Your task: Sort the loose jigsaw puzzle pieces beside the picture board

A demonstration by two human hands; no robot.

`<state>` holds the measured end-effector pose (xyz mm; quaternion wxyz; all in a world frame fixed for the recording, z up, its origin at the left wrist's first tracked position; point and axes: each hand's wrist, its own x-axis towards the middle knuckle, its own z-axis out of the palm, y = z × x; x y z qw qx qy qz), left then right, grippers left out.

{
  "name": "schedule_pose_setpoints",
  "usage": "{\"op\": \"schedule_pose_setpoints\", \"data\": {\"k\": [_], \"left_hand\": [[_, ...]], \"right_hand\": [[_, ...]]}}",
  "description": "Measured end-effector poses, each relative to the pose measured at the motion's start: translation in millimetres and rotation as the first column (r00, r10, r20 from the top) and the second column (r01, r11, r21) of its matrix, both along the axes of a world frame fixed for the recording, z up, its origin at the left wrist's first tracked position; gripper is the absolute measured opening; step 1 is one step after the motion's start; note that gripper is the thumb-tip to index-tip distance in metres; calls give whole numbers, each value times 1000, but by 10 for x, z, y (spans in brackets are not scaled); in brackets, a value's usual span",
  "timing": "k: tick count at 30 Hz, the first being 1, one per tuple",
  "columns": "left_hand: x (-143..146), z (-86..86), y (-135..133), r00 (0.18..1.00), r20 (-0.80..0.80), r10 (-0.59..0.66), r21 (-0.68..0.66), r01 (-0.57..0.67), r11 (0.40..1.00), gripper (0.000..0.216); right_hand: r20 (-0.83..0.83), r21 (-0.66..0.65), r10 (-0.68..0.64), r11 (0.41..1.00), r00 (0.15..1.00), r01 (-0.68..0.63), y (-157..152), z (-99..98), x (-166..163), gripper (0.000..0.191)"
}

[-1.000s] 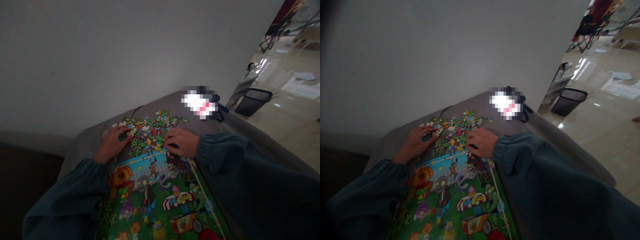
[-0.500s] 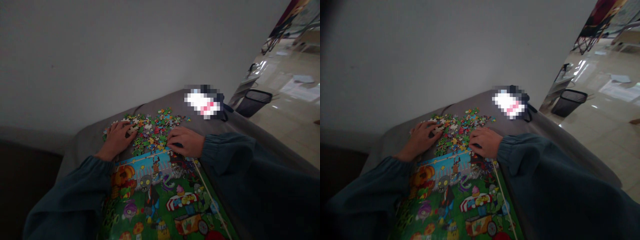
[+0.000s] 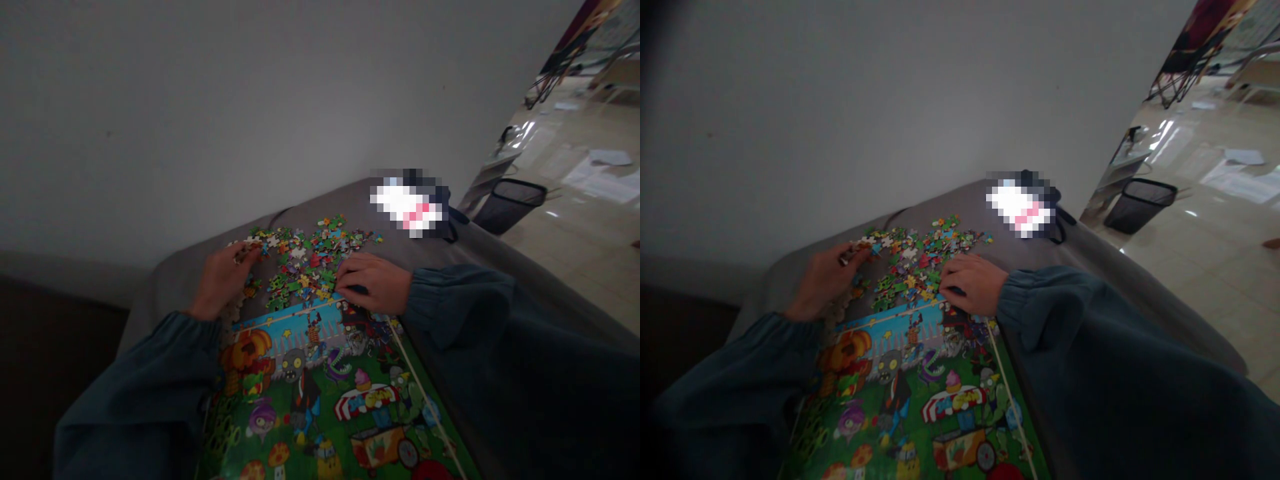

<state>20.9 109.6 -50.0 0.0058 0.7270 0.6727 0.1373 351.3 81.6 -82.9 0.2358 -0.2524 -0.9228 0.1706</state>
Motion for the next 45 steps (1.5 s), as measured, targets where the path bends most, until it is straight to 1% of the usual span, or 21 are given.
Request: {"op": "schedule_pose_setpoints", "data": {"k": [3,6,11,14,16,20,22,23,25,27,29,32,37,41,45], "left_hand": [[-31,39,23,998,52,-21,-76,25,997,52],[-40,32,31,995,89,-44,-138,56,989,56],[-8,14,16,985,155,-69,-158,94,983,65],[-5,20,14,983,173,-59,-137,84,987,67],[-12,21,11,983,176,-53,-110,73,991,64],[-6,16,-22,985,171,-31,12,29,1000,54],[7,25,-40,984,172,-42,85,27,996,53],[11,35,-46,983,171,-67,109,49,993,54],[4,63,-46,972,161,-168,101,153,983,56],[-36,91,-32,946,149,-287,37,284,958,60],[-102,101,-11,927,136,-349,-15,355,935,66],[-204,70,18,926,101,-363,-42,369,929,71],[-253,-21,39,907,57,-417,-99,421,902,62],[-256,11,53,893,63,-446,-86,450,889,56],[-289,55,67,881,90,-465,-96,472,876,61]], "right_hand": [[-1,2,6,1000,1000,-6,1,-4,5,22],[1,0,4,1000,1000,-4,-1,-5,8,23],[1,4,-2,1000,1000,2,-4,-4,11,24],[16,6,9,1000,1000,-9,1,-8,13,23],[16,9,12,1000,1000,-12,3,-10,13,23],[3,6,15,1000,1000,-15,2,-8,11,23],[2,5,14,1000,1000,-14,1,-5,12,24],[3,5,14,1000,1000,-14,0,-3,14,24],[4,10,17,1000,1000,-17,-1,0,18,25],[5,11,21,1000,1000,-21,-3,1,21,25],[3,10,20,1000,1000,-20,-4,0,22,25],[-2,13,16,1000,1000,-16,-5,-3,19,24],[-8,25,19,1000,1000,-19,-4,-4,9,24],[-9,23,23,999,1000,-22,-5,5,14,25],[3,17,26,1000,1000,-26,-2,4,26,25]]}}
